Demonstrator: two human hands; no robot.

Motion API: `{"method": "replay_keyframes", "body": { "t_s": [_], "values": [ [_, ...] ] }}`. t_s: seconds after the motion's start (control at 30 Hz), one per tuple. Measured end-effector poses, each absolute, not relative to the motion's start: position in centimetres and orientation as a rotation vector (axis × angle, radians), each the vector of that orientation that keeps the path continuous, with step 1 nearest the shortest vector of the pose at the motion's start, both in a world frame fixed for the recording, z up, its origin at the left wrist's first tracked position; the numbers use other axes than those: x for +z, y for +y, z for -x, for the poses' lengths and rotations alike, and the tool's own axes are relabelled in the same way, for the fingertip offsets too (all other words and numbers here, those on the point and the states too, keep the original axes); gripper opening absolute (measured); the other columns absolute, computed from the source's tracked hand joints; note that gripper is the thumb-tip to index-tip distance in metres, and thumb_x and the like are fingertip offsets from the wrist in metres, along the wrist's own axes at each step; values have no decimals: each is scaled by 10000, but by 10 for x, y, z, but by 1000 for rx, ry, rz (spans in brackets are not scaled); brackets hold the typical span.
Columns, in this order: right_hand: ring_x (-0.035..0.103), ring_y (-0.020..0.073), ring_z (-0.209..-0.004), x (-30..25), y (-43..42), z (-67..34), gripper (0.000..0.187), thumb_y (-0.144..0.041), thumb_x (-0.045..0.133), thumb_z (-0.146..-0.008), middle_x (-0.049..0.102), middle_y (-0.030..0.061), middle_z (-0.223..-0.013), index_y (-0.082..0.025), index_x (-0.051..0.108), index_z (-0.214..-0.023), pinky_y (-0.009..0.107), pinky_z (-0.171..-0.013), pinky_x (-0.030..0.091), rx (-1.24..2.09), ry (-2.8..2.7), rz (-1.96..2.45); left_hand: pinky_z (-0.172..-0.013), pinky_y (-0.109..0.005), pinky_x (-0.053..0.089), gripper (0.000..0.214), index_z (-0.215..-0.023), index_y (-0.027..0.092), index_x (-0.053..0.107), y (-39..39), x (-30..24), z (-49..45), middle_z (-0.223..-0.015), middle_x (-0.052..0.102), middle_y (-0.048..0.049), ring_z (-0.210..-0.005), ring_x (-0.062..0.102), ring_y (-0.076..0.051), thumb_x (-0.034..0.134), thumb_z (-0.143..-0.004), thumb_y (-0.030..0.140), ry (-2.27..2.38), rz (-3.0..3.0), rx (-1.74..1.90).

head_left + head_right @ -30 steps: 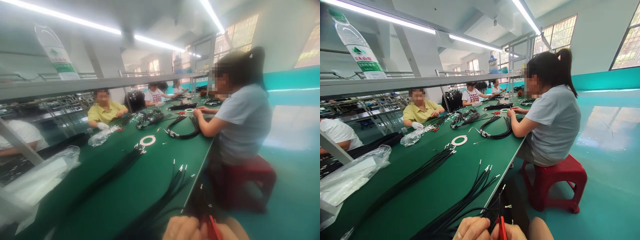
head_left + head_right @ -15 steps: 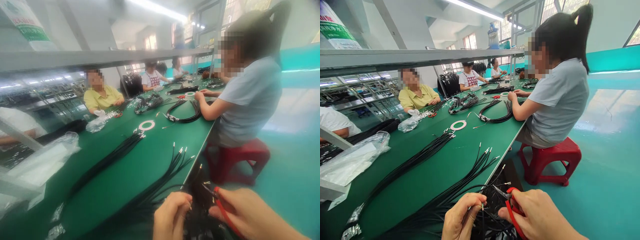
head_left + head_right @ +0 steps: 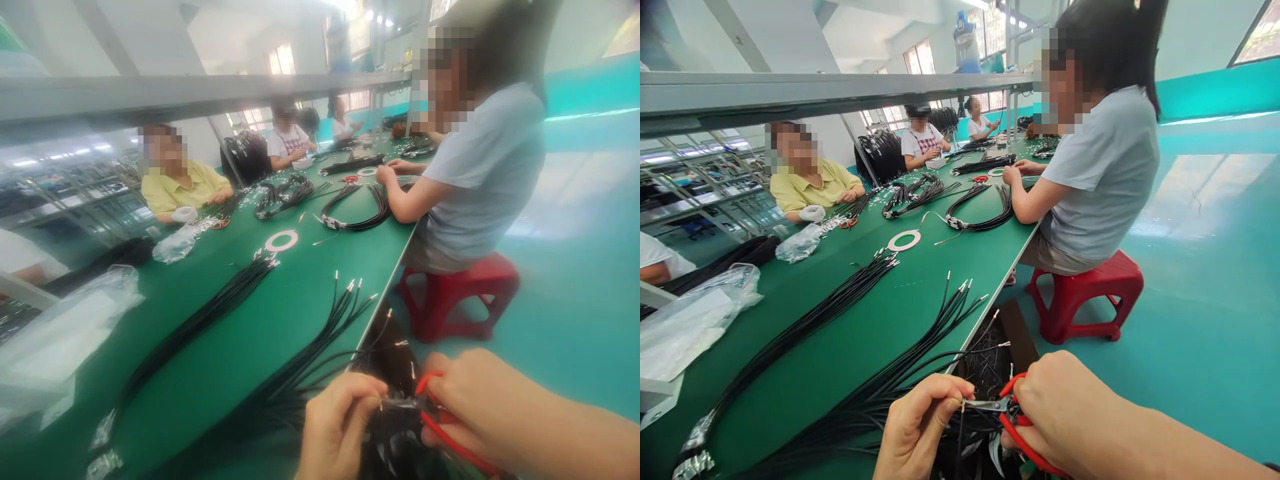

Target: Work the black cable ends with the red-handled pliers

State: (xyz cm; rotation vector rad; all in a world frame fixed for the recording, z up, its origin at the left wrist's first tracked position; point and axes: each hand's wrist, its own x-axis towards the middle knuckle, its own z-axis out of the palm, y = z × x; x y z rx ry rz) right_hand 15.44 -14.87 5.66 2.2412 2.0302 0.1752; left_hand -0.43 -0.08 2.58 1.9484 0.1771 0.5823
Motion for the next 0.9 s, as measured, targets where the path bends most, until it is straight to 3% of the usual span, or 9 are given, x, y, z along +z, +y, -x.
{"method": "replay_keyframes", "body": {
  "t_s": [0.13, 0.33, 0.53, 0.7, 0.9],
  "values": [
    [520, 167, -308, 54, -151, -157, 396, -523, 699, -761, 643, 27, -460, -209, 644, -527, 314, -367, 45, 60, 2075, -2241, -795, -198, 522, 157, -928, 201, 655, -1, 25, 3, -930, 731, -22, -865, 689, -133, 513, -941, 135, 148, -1950, 545],
    [478, 177, -317, 44, -157, -160, 409, -566, 664, -752, 558, -4, -390, -207, 628, -560, 315, -377, 60, 93, 2056, -2235, -792, -207, 517, 165, -919, 200, 653, -2, 24, 3, -910, 723, -26, -858, 683, -139, 503, -943, 137, 115, -1950, 496],
    [479, 143, -353, 54, -156, -161, 270, -410, 760, -701, 562, -9, -434, -204, 637, -578, 288, -403, 108, -9, 2047, -2172, -763, -207, 514, 161, -903, 193, 655, -2, 27, 3, -886, 722, -37, -823, 678, -145, 502, -943, 158, 137, -1950, 446],
    [458, 123, -339, 65, -154, -160, 230, -383, 756, -721, 577, -15, -446, -198, 674, -611, 265, -400, 143, -160, 2004, -2235, -744, -198, 505, 166, -898, 187, 656, -3, 29, 2, -860, 719, -38, -793, 673, -140, 497, -943, 169, 129, -1978, 429],
    [444, 113, -342, 60, -151, -160, 284, -227, 748, -677, 551, -5, -447, -198, 585, -446, 275, -405, 144, 1, 1987, -2134, -742, -186, 497, 167, -893, 177, 660, -5, 28, 2, -851, 723, -41, -790, 676, -134, 499, -942, 174, 118, -2008, 404]
  ]
}}
